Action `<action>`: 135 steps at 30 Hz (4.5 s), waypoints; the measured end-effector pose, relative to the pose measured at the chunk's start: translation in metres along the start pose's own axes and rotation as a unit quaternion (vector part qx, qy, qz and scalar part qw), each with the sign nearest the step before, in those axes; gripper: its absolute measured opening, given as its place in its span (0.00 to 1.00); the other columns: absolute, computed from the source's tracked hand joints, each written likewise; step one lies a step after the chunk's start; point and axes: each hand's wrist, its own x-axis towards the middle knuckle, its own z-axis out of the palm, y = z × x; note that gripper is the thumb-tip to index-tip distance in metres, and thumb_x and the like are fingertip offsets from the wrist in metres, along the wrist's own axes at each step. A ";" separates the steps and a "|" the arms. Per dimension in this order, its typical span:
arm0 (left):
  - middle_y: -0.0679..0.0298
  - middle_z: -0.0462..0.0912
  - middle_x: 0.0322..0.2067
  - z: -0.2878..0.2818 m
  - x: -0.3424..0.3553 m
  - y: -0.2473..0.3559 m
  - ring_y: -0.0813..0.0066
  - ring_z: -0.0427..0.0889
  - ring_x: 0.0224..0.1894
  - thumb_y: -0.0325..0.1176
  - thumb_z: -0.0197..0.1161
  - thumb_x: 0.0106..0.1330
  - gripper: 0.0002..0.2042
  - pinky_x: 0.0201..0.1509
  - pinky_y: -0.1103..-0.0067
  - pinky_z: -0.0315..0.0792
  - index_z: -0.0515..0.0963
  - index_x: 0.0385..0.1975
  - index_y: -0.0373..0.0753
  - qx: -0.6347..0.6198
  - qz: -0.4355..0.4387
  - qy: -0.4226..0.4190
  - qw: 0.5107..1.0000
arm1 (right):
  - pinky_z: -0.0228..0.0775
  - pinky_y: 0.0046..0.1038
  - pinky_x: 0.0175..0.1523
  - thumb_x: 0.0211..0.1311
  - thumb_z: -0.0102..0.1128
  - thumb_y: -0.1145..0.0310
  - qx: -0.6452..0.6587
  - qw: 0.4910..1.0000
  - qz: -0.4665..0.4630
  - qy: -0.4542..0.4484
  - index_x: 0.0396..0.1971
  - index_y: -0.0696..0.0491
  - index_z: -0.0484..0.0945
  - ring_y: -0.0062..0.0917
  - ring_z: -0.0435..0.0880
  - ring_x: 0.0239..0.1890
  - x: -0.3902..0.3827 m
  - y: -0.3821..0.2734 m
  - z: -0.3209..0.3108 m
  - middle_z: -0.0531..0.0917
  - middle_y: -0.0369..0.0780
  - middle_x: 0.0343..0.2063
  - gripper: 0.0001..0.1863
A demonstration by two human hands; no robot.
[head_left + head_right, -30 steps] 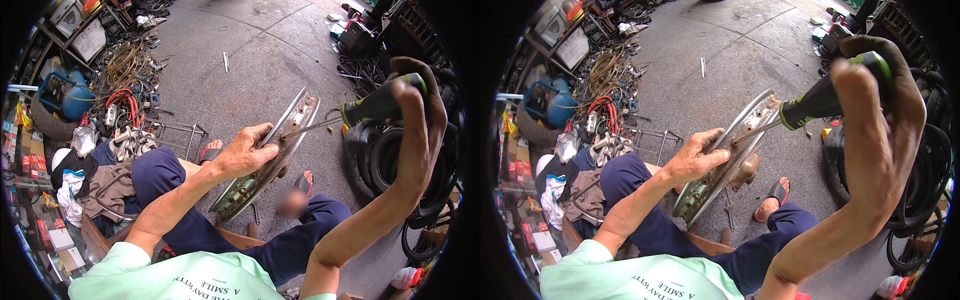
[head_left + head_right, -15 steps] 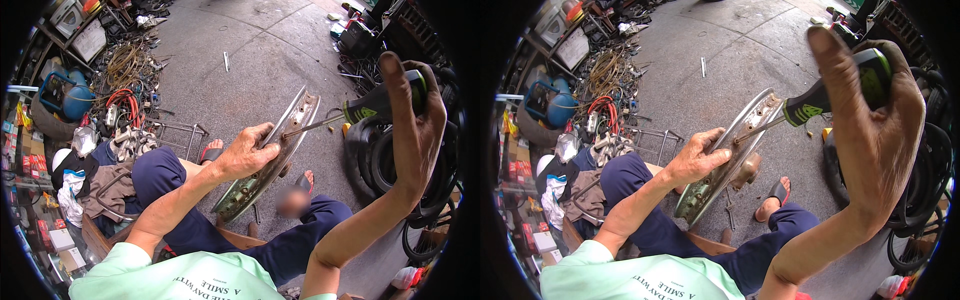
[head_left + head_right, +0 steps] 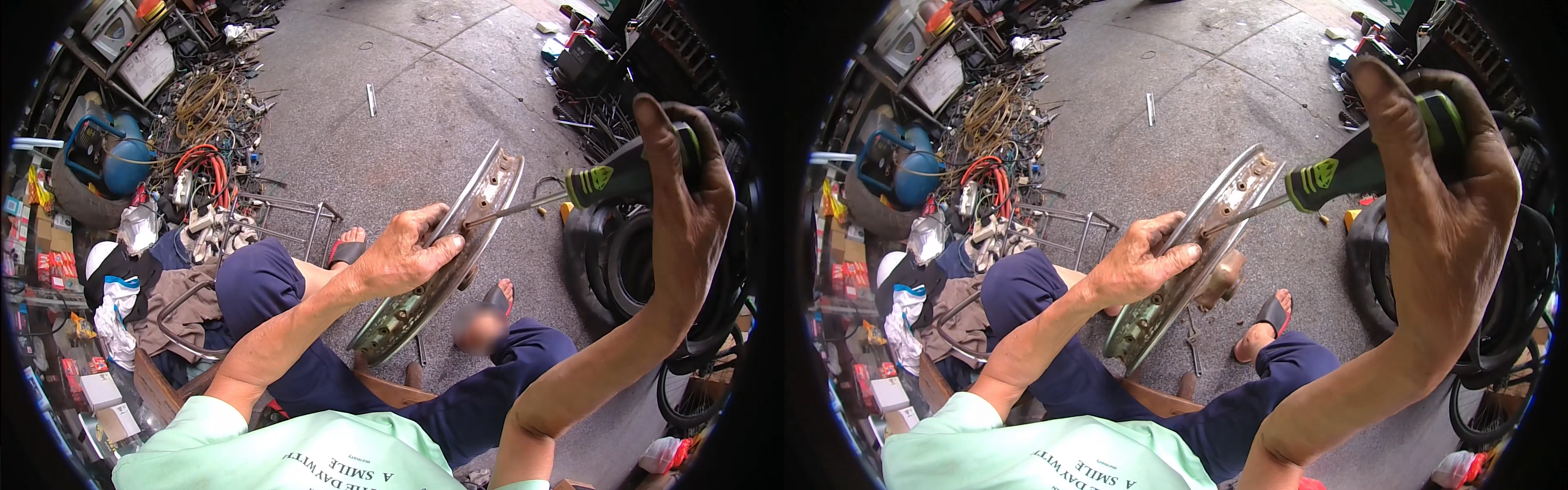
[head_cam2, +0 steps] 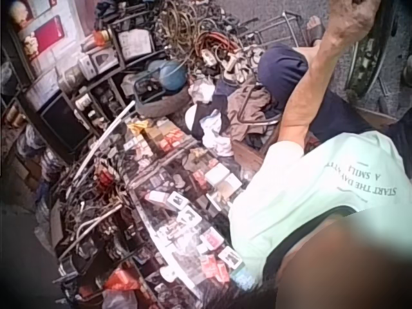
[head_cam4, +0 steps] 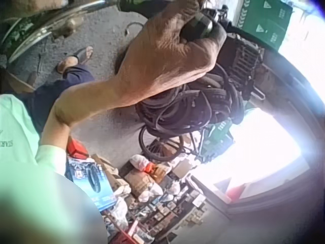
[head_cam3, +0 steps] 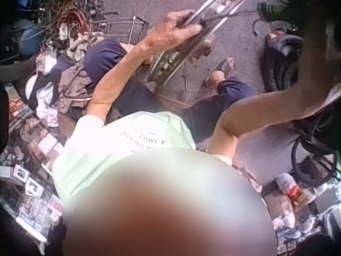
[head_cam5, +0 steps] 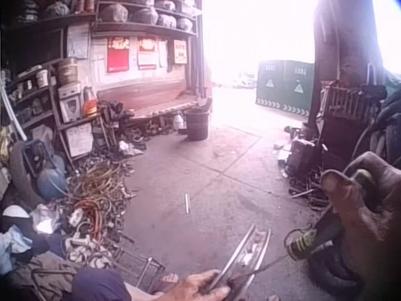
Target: The person uses a screwdriver to adjust the spokes of a bicycle wheel while seated on the floor. They repeatedly rotate the wheel and tighten or loosen individual spokes to true the rim.
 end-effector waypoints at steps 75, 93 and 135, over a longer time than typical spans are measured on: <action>0.55 0.85 0.25 0.001 0.007 0.014 0.71 0.87 0.28 0.22 0.54 0.69 0.06 0.33 0.74 0.79 0.72 0.43 0.33 0.162 0.134 0.019 0.977 | 0.75 0.28 0.42 0.60 0.59 0.38 -0.098 0.992 -0.071 0.036 0.53 0.50 0.79 0.27 0.84 0.38 -0.010 0.003 -0.013 0.82 0.42 0.35 0.33; 0.54 0.80 0.36 -0.003 -0.005 -0.007 0.66 0.81 0.39 0.45 0.59 0.65 0.21 0.46 0.72 0.73 0.82 0.39 0.29 0.066 -0.077 0.019 0.995 | 0.79 0.29 0.41 0.55 0.60 0.29 -0.056 0.996 -0.054 0.045 0.50 0.51 0.79 0.27 0.84 0.33 -0.015 -0.002 -0.005 0.82 0.41 0.33 0.39; 0.40 0.77 0.44 0.000 -0.007 -0.010 0.42 0.78 0.50 0.43 0.57 0.66 0.22 0.56 0.60 0.72 0.80 0.45 0.25 0.150 0.009 -0.014 0.988 | 0.64 0.27 0.56 0.67 0.61 0.54 -0.108 0.941 -0.062 -0.315 0.55 0.52 0.74 0.23 0.72 0.51 0.072 -0.010 -0.059 0.74 0.36 0.48 0.23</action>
